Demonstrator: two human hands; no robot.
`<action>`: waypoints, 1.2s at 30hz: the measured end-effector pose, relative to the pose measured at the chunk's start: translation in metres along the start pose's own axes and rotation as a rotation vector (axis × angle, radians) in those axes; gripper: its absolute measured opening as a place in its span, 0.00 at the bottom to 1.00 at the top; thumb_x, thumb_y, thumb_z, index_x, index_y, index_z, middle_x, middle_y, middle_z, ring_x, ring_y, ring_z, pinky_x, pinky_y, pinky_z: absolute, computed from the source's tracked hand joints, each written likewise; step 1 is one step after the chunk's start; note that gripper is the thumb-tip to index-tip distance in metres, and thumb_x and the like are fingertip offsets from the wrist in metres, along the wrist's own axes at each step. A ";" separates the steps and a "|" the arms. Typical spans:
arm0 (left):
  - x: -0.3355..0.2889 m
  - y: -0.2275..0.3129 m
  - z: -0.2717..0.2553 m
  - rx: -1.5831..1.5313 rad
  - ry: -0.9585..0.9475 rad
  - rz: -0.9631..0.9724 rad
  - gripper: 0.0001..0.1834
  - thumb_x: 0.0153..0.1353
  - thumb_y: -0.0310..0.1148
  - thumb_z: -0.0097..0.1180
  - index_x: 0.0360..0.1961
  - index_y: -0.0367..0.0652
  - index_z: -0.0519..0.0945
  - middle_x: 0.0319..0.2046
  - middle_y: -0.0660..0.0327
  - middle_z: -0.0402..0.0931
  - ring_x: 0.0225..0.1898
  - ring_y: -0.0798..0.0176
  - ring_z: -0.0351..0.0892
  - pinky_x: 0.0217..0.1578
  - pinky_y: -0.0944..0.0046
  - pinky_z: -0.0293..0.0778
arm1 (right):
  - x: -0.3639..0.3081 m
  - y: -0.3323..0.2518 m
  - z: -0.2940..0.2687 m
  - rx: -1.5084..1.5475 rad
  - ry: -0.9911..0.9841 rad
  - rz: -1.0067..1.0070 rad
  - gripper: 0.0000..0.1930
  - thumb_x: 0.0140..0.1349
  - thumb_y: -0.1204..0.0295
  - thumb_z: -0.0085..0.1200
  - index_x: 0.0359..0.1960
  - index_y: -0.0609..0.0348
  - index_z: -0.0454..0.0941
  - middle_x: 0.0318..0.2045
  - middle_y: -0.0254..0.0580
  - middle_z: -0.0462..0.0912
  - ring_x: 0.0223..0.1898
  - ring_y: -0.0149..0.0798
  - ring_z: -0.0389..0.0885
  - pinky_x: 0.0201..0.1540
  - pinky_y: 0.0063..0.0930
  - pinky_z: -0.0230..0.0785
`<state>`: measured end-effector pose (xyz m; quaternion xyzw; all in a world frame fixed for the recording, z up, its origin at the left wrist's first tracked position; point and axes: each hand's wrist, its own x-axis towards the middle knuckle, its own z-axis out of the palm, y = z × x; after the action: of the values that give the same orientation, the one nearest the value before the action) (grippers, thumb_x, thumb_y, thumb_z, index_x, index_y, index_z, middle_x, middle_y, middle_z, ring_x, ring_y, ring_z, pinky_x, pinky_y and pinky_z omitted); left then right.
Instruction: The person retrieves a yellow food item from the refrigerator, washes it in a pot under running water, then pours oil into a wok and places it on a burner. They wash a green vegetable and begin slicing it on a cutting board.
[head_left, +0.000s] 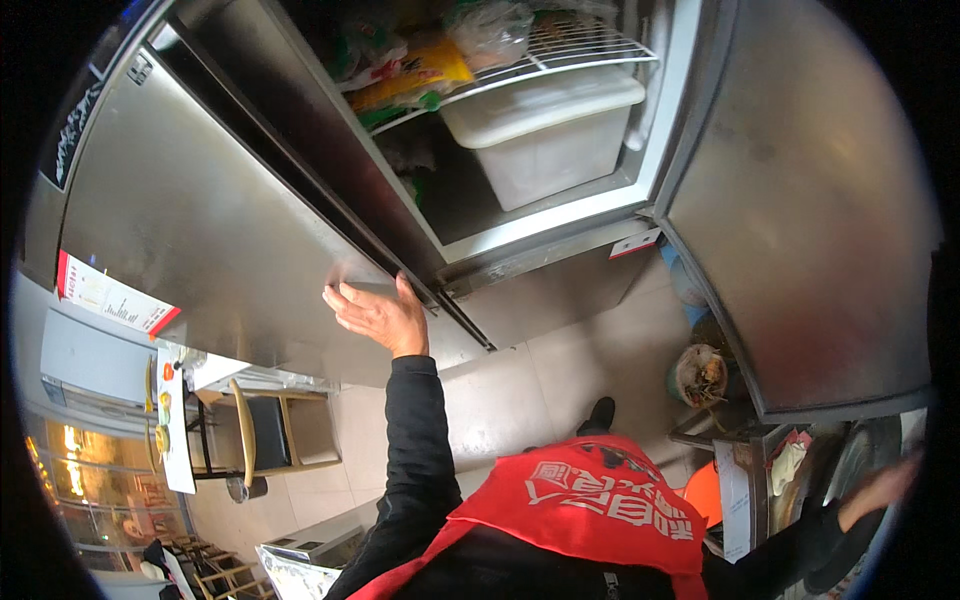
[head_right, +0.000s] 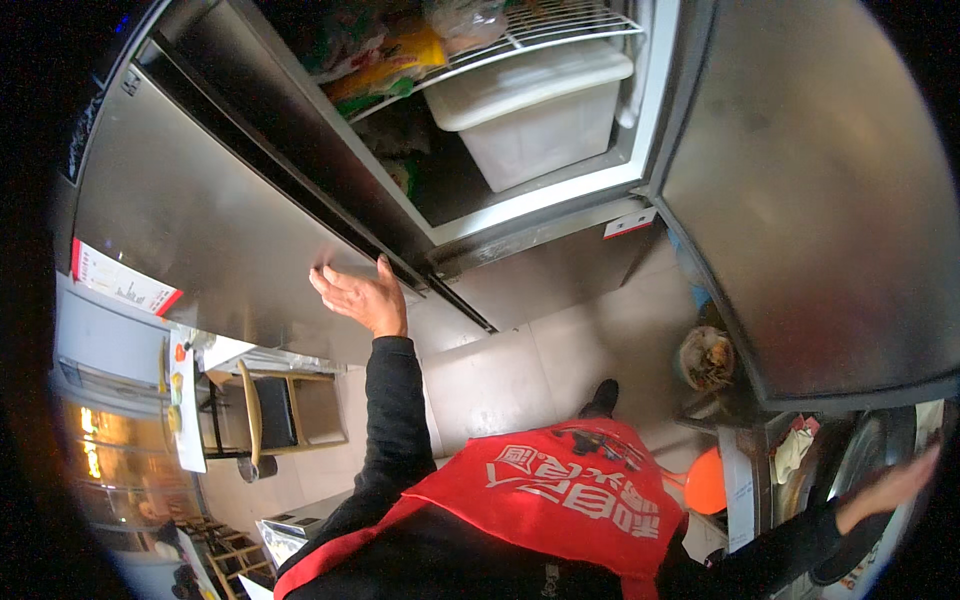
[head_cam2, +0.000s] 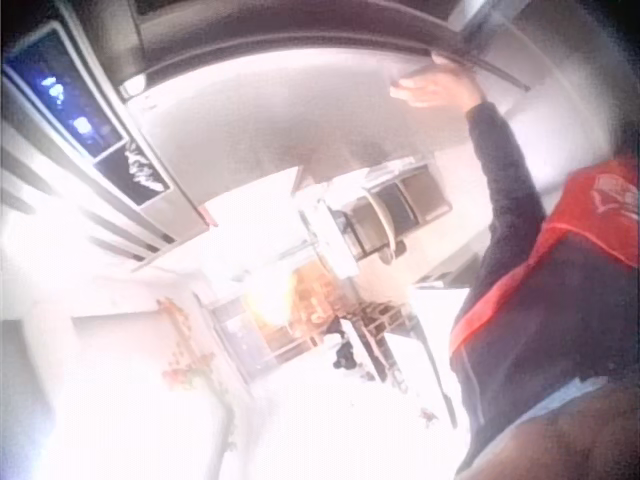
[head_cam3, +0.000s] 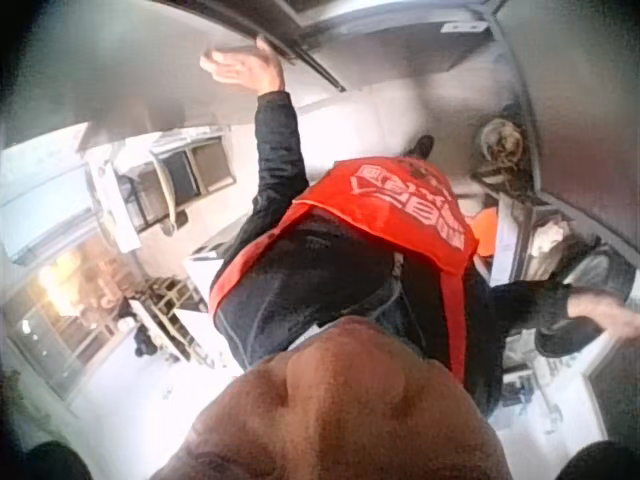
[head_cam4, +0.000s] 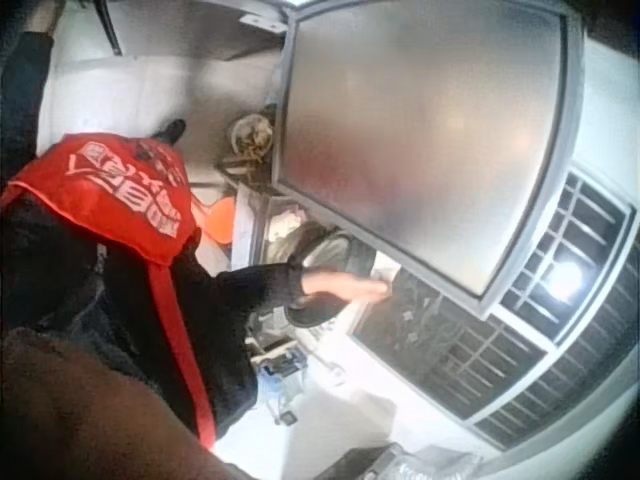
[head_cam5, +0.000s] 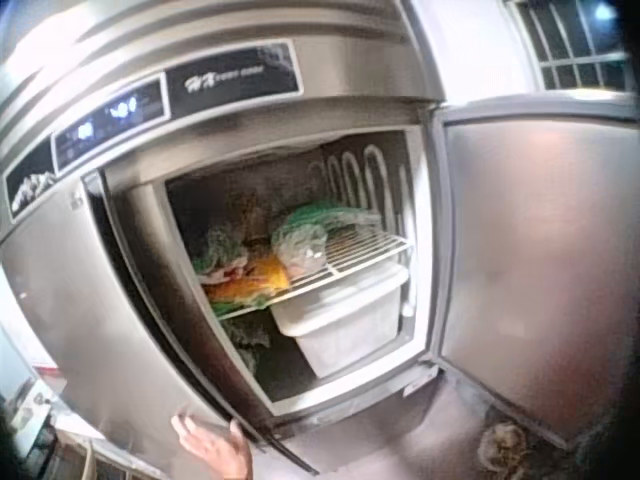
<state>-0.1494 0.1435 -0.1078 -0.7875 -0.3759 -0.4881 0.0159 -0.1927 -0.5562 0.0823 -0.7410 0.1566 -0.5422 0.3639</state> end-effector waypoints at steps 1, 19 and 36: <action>0.003 -0.003 0.005 -0.018 -0.026 0.029 0.52 0.53 0.39 0.75 0.69 0.26 0.56 0.72 0.35 0.50 0.73 0.33 0.52 0.71 0.36 0.50 | 0.003 0.015 0.010 0.215 -0.069 0.247 0.32 0.80 0.49 0.37 0.74 0.61 0.64 0.71 0.52 0.69 0.71 0.48 0.67 0.75 0.42 0.53; -0.097 0.031 -0.118 -0.967 -0.983 0.105 0.28 0.64 0.34 0.65 0.63 0.32 0.74 0.57 0.42 0.79 0.60 0.45 0.78 0.61 0.52 0.72 | -0.158 -0.044 0.002 0.739 -0.779 0.459 0.27 0.76 0.55 0.47 0.67 0.63 0.69 0.60 0.49 0.75 0.59 0.41 0.73 0.63 0.39 0.63; 0.013 0.004 -0.065 -0.338 -0.143 0.181 0.48 0.68 0.55 0.61 0.72 0.24 0.58 0.68 0.34 0.62 0.68 0.38 0.64 0.67 0.45 0.62 | -0.219 0.025 0.034 0.014 -1.487 -0.018 0.18 0.67 0.57 0.55 0.42 0.62 0.83 0.37 0.56 0.85 0.41 0.61 0.82 0.44 0.50 0.73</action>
<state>-0.1932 0.1224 -0.0620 -0.8423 -0.2164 -0.4835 -0.0995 -0.2365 -0.4235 -0.0918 -0.9115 -0.1405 0.0983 0.3739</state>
